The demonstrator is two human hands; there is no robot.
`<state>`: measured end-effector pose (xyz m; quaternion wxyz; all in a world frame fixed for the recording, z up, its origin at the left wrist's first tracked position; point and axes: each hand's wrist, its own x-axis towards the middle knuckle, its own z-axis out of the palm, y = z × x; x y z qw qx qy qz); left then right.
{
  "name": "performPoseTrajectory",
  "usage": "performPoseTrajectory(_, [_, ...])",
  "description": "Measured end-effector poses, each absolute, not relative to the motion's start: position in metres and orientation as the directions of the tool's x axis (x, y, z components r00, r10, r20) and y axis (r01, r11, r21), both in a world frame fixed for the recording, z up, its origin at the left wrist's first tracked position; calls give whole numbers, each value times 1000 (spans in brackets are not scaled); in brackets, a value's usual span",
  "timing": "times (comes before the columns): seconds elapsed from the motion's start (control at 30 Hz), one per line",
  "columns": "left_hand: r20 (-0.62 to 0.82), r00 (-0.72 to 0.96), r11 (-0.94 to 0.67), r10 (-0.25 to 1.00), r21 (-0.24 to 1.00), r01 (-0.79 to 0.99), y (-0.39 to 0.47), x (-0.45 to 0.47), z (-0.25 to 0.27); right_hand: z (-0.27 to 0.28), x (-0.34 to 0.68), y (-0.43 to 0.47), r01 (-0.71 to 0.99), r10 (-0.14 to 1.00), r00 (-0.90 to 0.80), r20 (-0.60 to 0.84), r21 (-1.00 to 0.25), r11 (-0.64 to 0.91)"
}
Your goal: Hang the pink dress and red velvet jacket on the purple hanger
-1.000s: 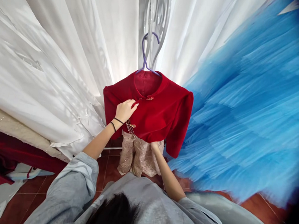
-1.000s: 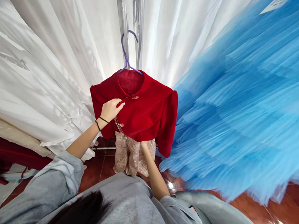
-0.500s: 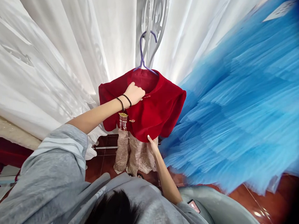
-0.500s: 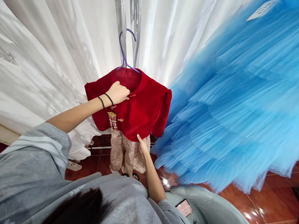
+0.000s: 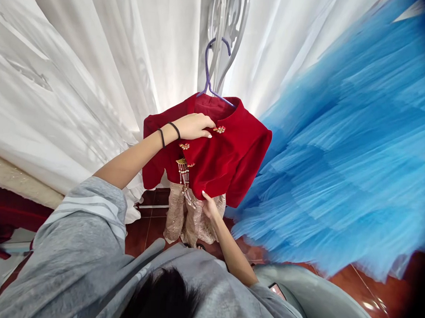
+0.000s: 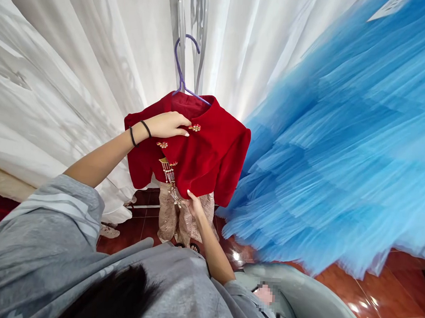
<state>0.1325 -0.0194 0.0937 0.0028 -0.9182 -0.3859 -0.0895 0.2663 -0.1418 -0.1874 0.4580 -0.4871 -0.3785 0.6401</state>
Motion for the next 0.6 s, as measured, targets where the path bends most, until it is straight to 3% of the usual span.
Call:
performPoseTrajectory(0.2, [98,715,-720,693,154,677,-19,125,106,-201,267,-135,-194,926,-184,-330,-911,-363])
performPoseTrajectory(0.33, [242,676,-717,696,205,666,-19,120,104,-228,279,-122,-199,947,-90,-310,-926,-322])
performPoseTrajectory(0.4, [301,660,-713,688,111,693,-20,123,94,-238,286,-117,-201,953,-63,-297,-931,-303])
performPoseTrajectory(0.53, [254,670,-652,697,-164,740,-18,133,66,-255,289,-113,-206,939,-54,-339,-917,-342])
performPoseTrajectory(0.6, [270,675,-644,686,-204,737,-17,136,60,-266,288,-115,-196,922,-72,-381,-901,-388])
